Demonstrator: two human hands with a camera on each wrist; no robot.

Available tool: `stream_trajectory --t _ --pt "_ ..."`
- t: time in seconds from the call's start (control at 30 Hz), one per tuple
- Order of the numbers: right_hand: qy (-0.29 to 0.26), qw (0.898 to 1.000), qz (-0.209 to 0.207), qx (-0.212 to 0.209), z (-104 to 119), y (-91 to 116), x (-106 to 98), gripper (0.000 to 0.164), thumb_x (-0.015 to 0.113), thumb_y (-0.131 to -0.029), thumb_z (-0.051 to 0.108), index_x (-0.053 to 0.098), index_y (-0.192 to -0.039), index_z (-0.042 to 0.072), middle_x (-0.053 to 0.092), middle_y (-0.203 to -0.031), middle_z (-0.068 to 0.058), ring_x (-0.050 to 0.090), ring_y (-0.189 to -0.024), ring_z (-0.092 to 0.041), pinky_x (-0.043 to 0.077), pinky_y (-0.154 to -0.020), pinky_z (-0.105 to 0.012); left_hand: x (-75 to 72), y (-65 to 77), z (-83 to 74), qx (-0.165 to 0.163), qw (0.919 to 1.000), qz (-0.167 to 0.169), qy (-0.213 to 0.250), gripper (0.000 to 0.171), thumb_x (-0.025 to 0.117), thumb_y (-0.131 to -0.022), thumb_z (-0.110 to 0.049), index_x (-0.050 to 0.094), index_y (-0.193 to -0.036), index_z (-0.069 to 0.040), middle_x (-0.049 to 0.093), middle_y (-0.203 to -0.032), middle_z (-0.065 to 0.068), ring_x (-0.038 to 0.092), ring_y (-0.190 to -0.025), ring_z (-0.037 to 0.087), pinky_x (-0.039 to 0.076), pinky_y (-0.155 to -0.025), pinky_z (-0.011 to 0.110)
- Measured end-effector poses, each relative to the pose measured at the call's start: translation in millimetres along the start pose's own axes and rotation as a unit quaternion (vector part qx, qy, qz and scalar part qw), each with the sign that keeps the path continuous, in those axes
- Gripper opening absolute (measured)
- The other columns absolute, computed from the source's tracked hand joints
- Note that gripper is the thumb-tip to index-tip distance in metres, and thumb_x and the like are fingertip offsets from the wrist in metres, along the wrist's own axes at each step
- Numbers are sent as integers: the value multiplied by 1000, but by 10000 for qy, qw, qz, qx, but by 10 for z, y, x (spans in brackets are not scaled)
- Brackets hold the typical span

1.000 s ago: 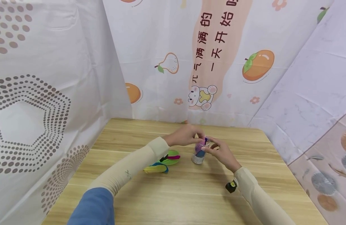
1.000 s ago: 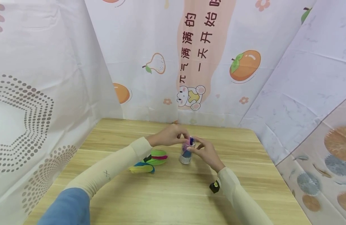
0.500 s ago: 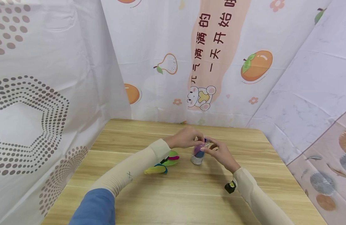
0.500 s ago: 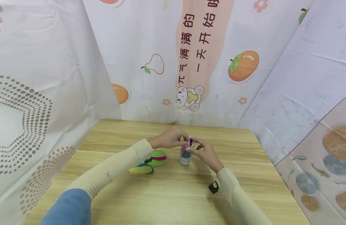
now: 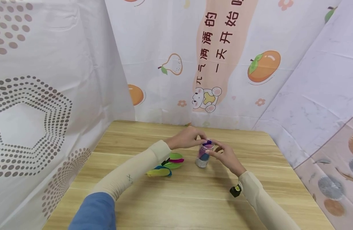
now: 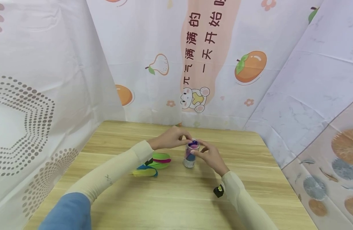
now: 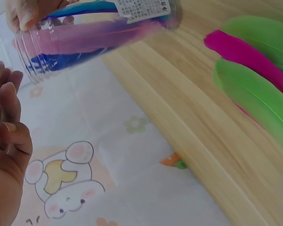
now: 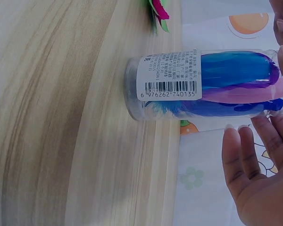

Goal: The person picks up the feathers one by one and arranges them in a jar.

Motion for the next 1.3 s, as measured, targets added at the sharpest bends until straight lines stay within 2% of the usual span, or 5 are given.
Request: stream_trajectory --t 0.17,0.3,0.63,0.83,1.3 --pt "-3 10000 -7 -34 9 -10 6 66 78 -90 49 58 -147 23 62 -127 -12 59 -103 -37 54 -76 -50 -88 108 93 79 9996 -250 -97 14 66 -103 -23 78 -106 -16 74 -100 -10 62 -80 3 51 -73 21" --pt "22 10000 -23 -80 24 -13 9 65 79 -90 48 59 -146 22 60 -132 -12 60 -102 -35 53 -73 -42 -122 235 180 -47 9997 -182 -165 15 67 -102 -24 78 -105 -14 74 -99 -8 63 -79 5 51 -72 22" --pt "48 10000 -42 -72 26 -20 14 69 79 -89 49 57 -148 20 61 -130 -13 60 -102 -32 56 -78 -53 -89 669 412 -511 9981 324 -65 12 69 -101 -25 78 -98 -17 72 -92 -12 61 -75 7 51 -68 25" --pt "20 10000 -10 -74 17 -26 21 68 79 -90 48 57 -148 21 63 -119 -13 60 -102 -33 54 -79 -57 -46 939 495 -588 9973 428 137 12 70 -100 -21 79 -96 -13 75 -91 -6 63 -72 13 51 -65 25" --pt "-77 9999 9 -66 -23 -10 13 68 78 -90 46 56 -149 21 63 -121 -15 59 -103 -31 55 -80 -56 209 1454 566 -785 9930 856 228 5 77 -95 -19 79 -92 -16 69 -85 -18 61 -71 6 51 -65 22"
Point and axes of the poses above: each hand's wrist, its own y-axis away from the middle knuckle, its own x-axis out of the palm, z = x × y, the point moved 7 cm from there along -y, towards the middle knuckle
